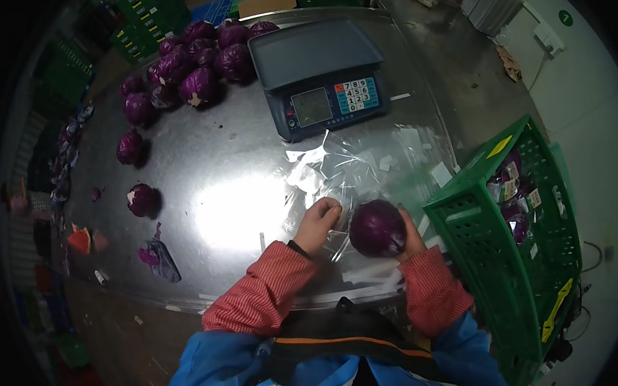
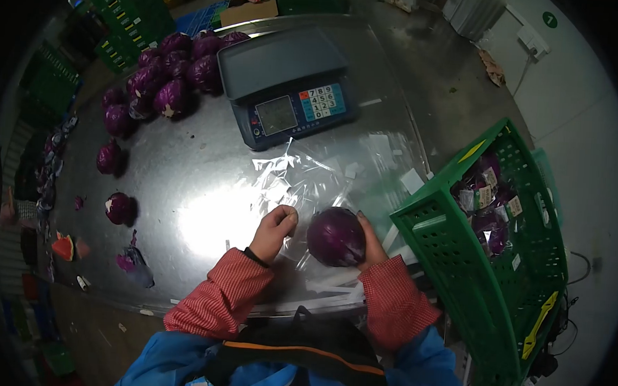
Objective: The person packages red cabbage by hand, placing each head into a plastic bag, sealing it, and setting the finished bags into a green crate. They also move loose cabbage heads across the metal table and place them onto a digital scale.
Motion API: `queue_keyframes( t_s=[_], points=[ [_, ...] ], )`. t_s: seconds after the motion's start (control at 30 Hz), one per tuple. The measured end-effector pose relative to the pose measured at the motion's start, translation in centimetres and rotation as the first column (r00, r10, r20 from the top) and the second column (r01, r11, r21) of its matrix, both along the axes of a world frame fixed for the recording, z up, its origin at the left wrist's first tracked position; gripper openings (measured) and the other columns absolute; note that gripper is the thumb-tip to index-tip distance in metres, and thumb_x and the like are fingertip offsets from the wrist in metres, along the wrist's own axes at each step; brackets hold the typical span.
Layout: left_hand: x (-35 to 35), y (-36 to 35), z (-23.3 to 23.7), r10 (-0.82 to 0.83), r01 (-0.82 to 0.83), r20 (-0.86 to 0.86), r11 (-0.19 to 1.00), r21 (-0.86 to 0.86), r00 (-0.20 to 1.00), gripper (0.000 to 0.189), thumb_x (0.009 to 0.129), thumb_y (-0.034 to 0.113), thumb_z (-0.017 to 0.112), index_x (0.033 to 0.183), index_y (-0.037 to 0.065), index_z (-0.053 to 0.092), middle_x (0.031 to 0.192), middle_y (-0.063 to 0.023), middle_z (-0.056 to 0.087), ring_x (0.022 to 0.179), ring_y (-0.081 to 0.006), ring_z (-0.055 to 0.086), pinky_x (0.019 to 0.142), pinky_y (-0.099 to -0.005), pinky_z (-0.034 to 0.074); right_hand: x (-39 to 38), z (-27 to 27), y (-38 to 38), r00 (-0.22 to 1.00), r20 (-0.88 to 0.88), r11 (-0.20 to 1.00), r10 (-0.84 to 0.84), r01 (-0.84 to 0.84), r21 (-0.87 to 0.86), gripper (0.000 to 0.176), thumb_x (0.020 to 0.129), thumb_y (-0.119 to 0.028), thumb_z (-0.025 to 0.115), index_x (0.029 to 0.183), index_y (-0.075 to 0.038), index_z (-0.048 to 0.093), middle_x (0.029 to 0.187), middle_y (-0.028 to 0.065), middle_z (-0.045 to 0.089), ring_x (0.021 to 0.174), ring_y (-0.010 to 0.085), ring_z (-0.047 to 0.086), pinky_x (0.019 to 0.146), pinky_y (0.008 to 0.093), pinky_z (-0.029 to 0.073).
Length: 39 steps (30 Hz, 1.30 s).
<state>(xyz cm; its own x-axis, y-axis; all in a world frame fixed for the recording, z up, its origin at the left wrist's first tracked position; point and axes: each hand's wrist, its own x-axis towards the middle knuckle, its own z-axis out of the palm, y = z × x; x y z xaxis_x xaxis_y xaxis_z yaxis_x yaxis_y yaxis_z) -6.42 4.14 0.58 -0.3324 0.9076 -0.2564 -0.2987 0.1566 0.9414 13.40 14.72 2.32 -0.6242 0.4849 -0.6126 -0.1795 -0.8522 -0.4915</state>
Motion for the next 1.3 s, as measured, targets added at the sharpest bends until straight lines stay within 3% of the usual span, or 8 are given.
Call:
queue_keyframes(
  t_s=[0.23,0.37,0.47,0.67,0.87,1.03,1.2,1.3],
  points=[
    [0.6,-1.4,2.6,0.022,-0.001,-0.158,0.991,0.133,0.987,0.010,0.092,0.012,0.053,0.092,0.002,0.053,0.079,-0.0001,0.052,0.074,-0.0075,0.047,0.067,-0.0226,0.041,-2.7,4.2,-1.4,0.678,0.706,0.696,0.203,-0.608,0.383,0.059,0.091,-0.044,0.054,0.126,-0.001,0.035,0.100,0.0199,0.058,0.080,0.0266,0.065,0.056,0.0423,0.052],
    [-2.2,-2.1,1.5,0.049,-0.041,-0.101,0.996,0.077,0.994,0.012,0.093,0.013,0.052,0.093,0.001,0.053,0.080,0.0005,0.053,0.075,-0.0070,0.047,0.069,-0.0218,0.041,-3.9,3.7,0.1,0.520,0.568,-0.038,-0.638,-0.758,0.651,0.040,0.089,-0.033,0.055,0.110,0.001,0.048,0.084,0.0223,0.063,0.070,0.0437,0.061,0.070,0.0479,0.048],
    [-3.5,-1.8,1.4,0.039,-0.045,0.088,0.997,0.070,0.995,0.013,0.093,0.017,0.054,0.095,0.004,0.054,0.081,0.0014,0.052,0.071,-0.0066,0.046,0.066,-0.0213,0.040,-4.6,0.5,2.2,0.304,0.901,0.116,-0.310,-0.928,0.353,0.035,0.089,-0.034,0.055,0.089,0.000,0.059,0.073,0.0197,0.064,0.071,0.0411,0.061,0.067,0.0478,0.048],
    [-6.4,-3.0,6.2,0.026,-0.122,0.433,0.973,0.194,0.901,0.012,0.093,0.016,0.055,0.097,0.005,0.053,0.077,0.0018,0.047,0.064,-0.0075,0.040,0.059,-0.0233,0.035,-4.2,6.7,-3.9,0.653,0.712,0.111,-0.258,-0.712,0.694,0.034,0.091,-0.029,0.052,0.076,0.000,0.060,0.065,0.0209,0.059,0.063,0.0380,0.060,0.059,0.0439,0.045],
    [-4.9,-5.8,11.0,-0.008,-0.035,0.253,0.986,0.163,0.967,0.012,0.093,0.015,0.054,0.100,0.006,0.054,0.079,0.0024,0.050,0.068,-0.0066,0.044,0.061,-0.0214,0.038,0.2,5.7,-10.5,0.885,0.464,0.429,0.022,-0.428,0.795,0.028,0.093,-0.019,0.051,0.075,0.001,0.056,0.058,0.0094,0.053,0.052,0.0161,0.050,0.052,0.0322,0.040],
    [1.0,-10.0,8.8,-0.139,0.133,0.043,0.984,0.118,0.989,0.010,0.093,0.015,0.054,0.097,0.006,0.056,0.082,0.0035,0.052,0.073,-0.0058,0.048,0.068,-0.0214,0.042,4.0,2.2,-13.3,0.818,0.568,0.525,0.096,-0.526,0.669,0.030,0.094,-0.021,0.050,0.074,0.001,0.055,0.057,0.0050,0.048,0.052,0.0126,0.047,0.052,0.0301,0.038],
    [4.4,-16.0,7.6,0.582,-0.595,0.213,0.804,-0.005,0.785,0.015,0.094,0.021,0.054,0.097,0.007,0.054,0.078,0.0014,0.051,0.070,-0.0082,0.048,0.064,-0.0239,0.043,7.4,0.5,-14.5,0.834,0.542,0.579,0.105,-0.495,0.648,0.025,0.093,-0.018,0.052,0.078,0.002,0.053,0.059,0.0058,0.046,0.056,0.0106,0.043,0.053,0.0288,0.037],
    [6.6,-21.6,4.2,0.674,-0.556,0.178,0.707,-0.436,0.717,0.034,0.094,0.043,0.048,0.091,0.009,0.053,0.073,-0.0003,0.052,0.066,-0.0112,0.050,0.060,-0.0268,0.044,8.5,-1.1,-15.0,0.846,0.517,0.531,0.131,-0.500,0.684,0.024,0.092,-0.018,0.054,0.079,0.002,0.053,0.059,0.0065,0.046,0.057,0.0099,0.042,0.053,0.0287,0.037]
  ],
)
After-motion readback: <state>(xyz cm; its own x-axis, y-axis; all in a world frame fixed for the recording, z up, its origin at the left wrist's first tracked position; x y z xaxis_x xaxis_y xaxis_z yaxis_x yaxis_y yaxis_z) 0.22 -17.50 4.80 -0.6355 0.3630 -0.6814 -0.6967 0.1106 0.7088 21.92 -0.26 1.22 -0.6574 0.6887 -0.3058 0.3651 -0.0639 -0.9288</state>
